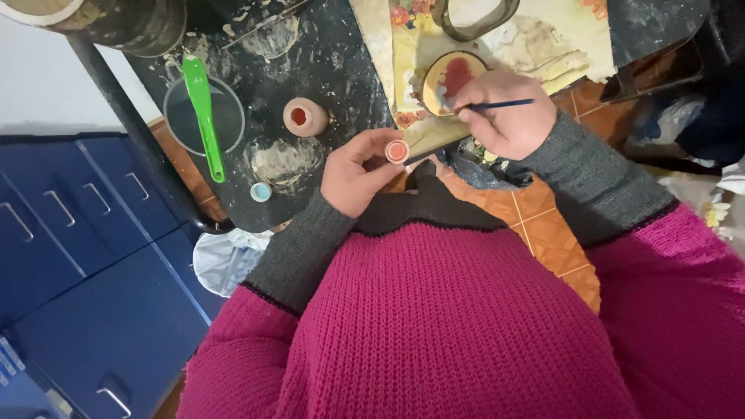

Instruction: Applying a liquid substance or stain to a denture prosthesis model using a paintbrush.

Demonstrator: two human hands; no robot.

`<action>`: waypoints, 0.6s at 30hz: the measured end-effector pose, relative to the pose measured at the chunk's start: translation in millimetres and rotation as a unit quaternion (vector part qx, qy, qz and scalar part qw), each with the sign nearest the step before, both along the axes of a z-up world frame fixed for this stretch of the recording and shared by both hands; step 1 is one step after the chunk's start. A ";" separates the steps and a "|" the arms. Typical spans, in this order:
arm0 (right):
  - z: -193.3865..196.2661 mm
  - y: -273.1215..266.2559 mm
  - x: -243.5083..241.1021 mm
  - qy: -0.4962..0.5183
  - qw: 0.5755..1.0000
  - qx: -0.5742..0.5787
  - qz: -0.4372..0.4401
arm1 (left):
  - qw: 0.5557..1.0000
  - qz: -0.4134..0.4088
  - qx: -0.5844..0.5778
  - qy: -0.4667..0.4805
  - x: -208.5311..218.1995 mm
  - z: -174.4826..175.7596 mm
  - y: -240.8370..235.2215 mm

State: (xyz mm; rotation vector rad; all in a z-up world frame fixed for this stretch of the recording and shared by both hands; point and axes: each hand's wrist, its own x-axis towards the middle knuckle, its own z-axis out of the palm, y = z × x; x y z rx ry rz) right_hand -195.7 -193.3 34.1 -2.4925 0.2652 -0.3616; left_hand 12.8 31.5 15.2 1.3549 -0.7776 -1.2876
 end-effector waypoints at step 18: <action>40.4 6.6 44.5 0.063 0.987 -0.144 -0.014 | 0.999 0.005 -0.032 0.026 3.8 -4.8 7.4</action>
